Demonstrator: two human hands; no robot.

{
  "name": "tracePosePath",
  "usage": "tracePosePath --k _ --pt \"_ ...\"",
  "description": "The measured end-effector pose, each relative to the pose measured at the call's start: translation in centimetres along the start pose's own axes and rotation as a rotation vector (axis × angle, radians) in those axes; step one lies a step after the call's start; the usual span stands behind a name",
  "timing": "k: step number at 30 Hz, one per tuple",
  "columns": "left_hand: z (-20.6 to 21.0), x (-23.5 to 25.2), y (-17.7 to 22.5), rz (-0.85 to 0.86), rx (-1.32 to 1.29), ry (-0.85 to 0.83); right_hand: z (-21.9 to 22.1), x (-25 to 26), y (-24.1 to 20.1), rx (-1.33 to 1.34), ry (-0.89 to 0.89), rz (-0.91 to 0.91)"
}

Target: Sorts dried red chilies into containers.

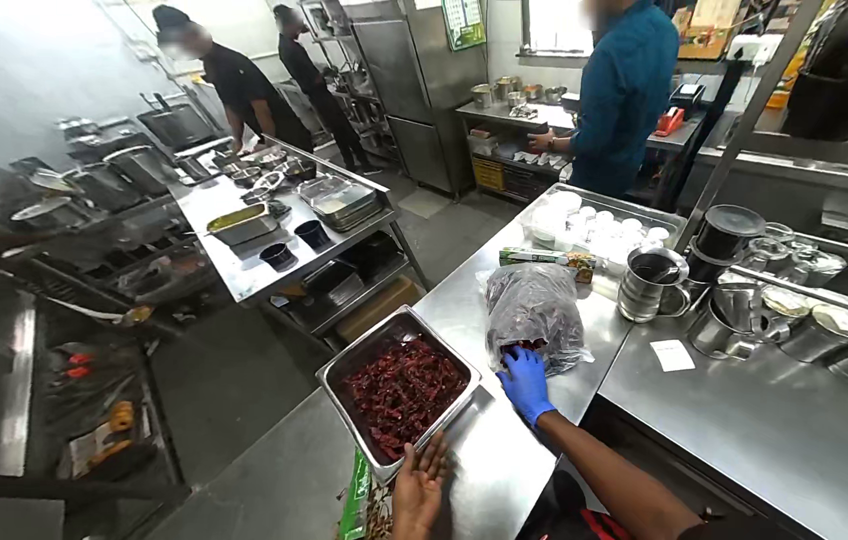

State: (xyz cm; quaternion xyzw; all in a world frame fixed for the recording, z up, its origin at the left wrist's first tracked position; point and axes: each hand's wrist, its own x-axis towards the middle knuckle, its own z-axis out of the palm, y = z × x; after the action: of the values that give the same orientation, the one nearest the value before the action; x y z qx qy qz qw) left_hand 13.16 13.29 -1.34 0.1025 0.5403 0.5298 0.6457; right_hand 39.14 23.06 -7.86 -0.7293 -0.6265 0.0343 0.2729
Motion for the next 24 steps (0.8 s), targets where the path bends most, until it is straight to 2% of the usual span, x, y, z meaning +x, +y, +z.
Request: tracePosePath --k 8,11,14,17,21,24 --pt "-1.1 -1.9 -1.4 -0.026 0.013 -0.008 -0.5 5.3 -1.5 0.11 -0.02 0.077" --pt "-1.0 -2.0 -1.6 -0.027 0.023 -0.023 1.1 10.9 -1.3 0.091 -0.125 0.188" --pt "-1.1 -2.2 -1.8 -0.022 0.021 -0.011 0.7 13.6 -1.5 0.17 -0.26 0.203" --pt "-1.3 -2.6 -1.9 -0.033 0.039 -0.044 0.0 13.3 -1.3 0.231 -0.3 0.123" --pt "-1.6 -2.6 -2.5 -0.025 0.098 -0.115 -1.5 10.7 -0.8 0.182 -0.086 -0.143" --pt "-1.5 -2.3 -2.5 0.006 0.076 -0.09 -2.4 9.9 0.1 0.053 -0.02 -0.234"
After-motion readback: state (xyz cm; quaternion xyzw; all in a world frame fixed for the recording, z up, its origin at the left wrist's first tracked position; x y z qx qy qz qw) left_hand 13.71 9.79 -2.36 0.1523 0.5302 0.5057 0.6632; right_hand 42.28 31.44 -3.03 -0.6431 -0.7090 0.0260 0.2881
